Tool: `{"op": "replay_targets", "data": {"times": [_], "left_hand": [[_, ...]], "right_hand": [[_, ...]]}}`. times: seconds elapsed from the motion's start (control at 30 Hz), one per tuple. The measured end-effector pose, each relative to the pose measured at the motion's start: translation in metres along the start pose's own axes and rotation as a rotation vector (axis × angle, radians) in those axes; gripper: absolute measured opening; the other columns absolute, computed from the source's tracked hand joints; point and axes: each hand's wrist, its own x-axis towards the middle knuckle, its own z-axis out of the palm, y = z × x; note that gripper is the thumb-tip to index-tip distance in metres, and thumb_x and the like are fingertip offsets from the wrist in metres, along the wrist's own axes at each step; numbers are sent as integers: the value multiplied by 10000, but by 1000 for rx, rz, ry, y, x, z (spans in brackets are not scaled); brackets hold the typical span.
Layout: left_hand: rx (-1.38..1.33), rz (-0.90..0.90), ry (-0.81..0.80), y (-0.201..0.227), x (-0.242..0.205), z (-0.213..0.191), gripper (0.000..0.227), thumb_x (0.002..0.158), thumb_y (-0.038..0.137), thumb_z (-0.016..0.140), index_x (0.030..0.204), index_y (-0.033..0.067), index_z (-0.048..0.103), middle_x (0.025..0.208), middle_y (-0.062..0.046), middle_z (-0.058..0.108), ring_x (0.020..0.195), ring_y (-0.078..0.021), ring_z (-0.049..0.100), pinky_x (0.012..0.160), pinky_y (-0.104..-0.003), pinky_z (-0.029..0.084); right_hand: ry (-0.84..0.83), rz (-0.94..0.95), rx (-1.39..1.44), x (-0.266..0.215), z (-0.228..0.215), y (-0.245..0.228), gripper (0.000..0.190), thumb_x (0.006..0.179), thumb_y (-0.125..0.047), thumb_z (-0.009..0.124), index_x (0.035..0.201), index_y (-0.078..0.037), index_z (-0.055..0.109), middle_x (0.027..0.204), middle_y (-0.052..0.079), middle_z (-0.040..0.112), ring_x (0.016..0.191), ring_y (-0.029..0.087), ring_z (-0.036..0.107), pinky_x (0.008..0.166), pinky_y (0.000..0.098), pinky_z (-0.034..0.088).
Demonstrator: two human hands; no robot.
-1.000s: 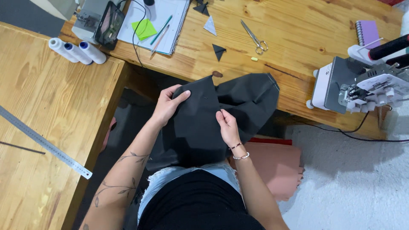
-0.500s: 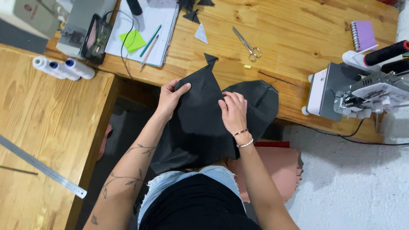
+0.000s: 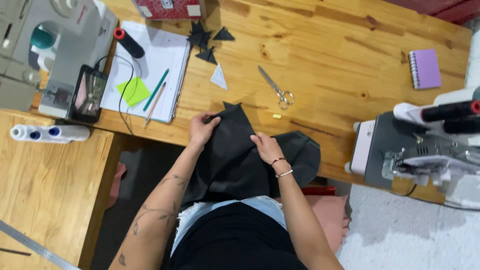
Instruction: The person uses a triangular paper template to mark and cut triangular pieces from a black fabric. They repeatedly position the template, trace the shape with a yellow chalk, and cut along the lines with scissors. The cut fabric pieces are placed on the table.
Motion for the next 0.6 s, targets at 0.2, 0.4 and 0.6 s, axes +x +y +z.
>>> {"op": "replay_targets", "data": {"times": [0.2,0.4,0.6], "left_hand": [[-323,-231,67,28,-27,-11,283,819,236,844,1052,103,755,860,-54,713,698,-115,641,579,-204,514],[-342,-192,73,50,-26,-5,252,842,253,840,1037,111,767,845,-5,725,713,-64,641,606,-180,513],[-313,-185,37,59,-14,-4,218,836,239,840,1004,116,776,790,10,733,670,-37,630,561,-160,499]], "right_hand": [[109,-186,236,41,-43,-39,210,1022,-379,566,1027,-202,679,840,103,741,953,327,712,883,456,548],[-64,47,469,38,-98,-160,512,1014,-523,402,1315,-174,627,1389,67,620,1338,306,529,1170,439,342],[197,-295,-35,121,-60,-89,290,830,-294,805,1073,-205,676,946,40,666,994,290,688,868,450,580]]}}
